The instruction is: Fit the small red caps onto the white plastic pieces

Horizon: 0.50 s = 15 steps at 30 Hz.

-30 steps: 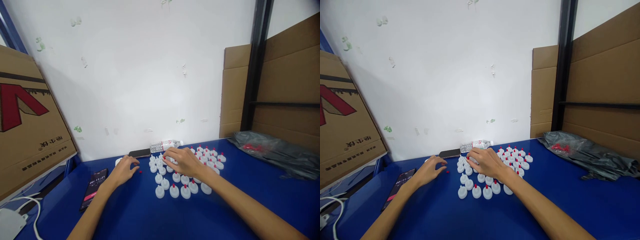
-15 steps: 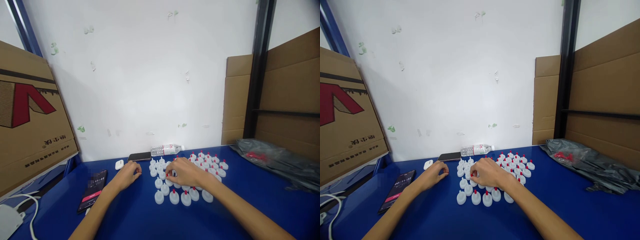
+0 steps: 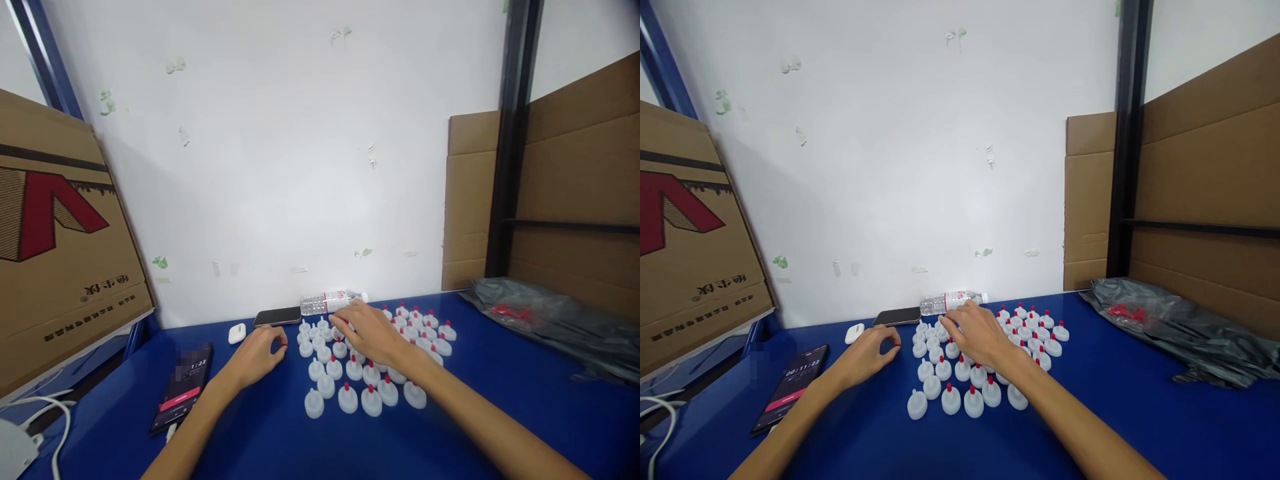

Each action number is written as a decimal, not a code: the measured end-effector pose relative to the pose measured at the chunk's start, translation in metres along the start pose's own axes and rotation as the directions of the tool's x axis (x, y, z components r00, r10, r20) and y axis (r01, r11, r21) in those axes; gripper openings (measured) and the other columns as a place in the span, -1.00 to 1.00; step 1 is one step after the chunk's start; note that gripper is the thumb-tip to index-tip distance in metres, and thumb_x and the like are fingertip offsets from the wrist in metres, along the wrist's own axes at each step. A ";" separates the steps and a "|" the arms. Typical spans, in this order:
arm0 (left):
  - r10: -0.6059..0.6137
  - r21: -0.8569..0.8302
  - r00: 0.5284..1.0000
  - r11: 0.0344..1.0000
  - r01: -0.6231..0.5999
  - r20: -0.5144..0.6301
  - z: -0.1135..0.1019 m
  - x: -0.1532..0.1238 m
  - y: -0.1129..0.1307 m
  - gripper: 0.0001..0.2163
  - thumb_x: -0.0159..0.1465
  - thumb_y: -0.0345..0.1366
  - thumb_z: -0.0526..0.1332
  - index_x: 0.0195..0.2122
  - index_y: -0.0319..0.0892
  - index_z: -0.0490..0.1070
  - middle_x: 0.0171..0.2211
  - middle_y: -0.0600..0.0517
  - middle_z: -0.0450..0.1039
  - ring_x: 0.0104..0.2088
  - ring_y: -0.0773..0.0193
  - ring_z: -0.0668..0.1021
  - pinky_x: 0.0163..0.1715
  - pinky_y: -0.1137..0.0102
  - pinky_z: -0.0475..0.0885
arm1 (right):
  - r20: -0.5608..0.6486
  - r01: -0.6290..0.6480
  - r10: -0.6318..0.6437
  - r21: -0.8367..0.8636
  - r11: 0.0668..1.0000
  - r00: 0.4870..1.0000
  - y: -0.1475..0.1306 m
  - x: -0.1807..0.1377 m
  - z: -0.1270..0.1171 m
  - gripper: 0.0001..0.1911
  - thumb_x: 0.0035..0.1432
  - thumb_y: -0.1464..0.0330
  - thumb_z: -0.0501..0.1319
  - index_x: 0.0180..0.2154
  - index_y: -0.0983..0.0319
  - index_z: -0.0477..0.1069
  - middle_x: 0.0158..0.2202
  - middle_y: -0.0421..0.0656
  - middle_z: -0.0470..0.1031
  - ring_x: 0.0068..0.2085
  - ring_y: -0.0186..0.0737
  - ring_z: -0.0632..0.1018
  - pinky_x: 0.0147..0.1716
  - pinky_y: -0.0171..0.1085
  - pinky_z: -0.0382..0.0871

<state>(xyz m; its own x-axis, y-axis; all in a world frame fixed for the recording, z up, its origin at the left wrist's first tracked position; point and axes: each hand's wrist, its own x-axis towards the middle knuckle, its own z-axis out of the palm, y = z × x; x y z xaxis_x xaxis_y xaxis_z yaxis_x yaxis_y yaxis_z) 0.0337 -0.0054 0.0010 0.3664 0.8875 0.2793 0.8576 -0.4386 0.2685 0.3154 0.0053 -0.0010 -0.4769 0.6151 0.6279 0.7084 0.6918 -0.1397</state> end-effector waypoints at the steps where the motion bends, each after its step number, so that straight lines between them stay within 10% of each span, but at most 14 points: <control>1: 0.001 0.000 1.000 1.000 -0.001 0.005 0.000 0.000 0.000 -0.84 0.23 -0.31 0.14 -0.29 -0.13 0.52 -0.24 -0.06 0.57 -0.17 0.07 0.55 -0.17 0.28 0.36 | 0.013 0.004 -0.004 -0.004 1.000 1.000 0.003 0.000 0.002 -0.54 0.47 0.20 -0.07 -0.35 0.21 0.47 -0.38 -0.13 0.55 -0.25 -0.14 0.53 -0.23 -0.17 0.35; 15: 0.076 -0.011 0.997 0.997 -0.076 -0.010 0.008 0.001 -0.001 -0.82 0.30 -0.30 0.11 -0.27 -0.10 0.53 -0.26 -0.03 0.57 -0.20 0.12 0.54 -0.16 0.32 0.34 | 0.226 -0.036 0.010 0.111 0.993 0.974 0.018 -0.011 0.028 -0.42 0.48 0.12 -0.18 -0.28 0.15 0.55 -0.26 -0.10 0.61 0.14 0.12 0.45 0.17 0.19 0.12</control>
<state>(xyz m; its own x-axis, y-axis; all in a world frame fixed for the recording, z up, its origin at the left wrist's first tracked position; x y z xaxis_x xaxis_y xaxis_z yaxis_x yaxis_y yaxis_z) 0.0360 -0.0026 -0.0066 0.4270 0.8501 0.3082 0.8231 -0.5065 0.2566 0.3189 0.0219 -0.0317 -0.5751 0.6913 0.4374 0.6629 0.7071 -0.2460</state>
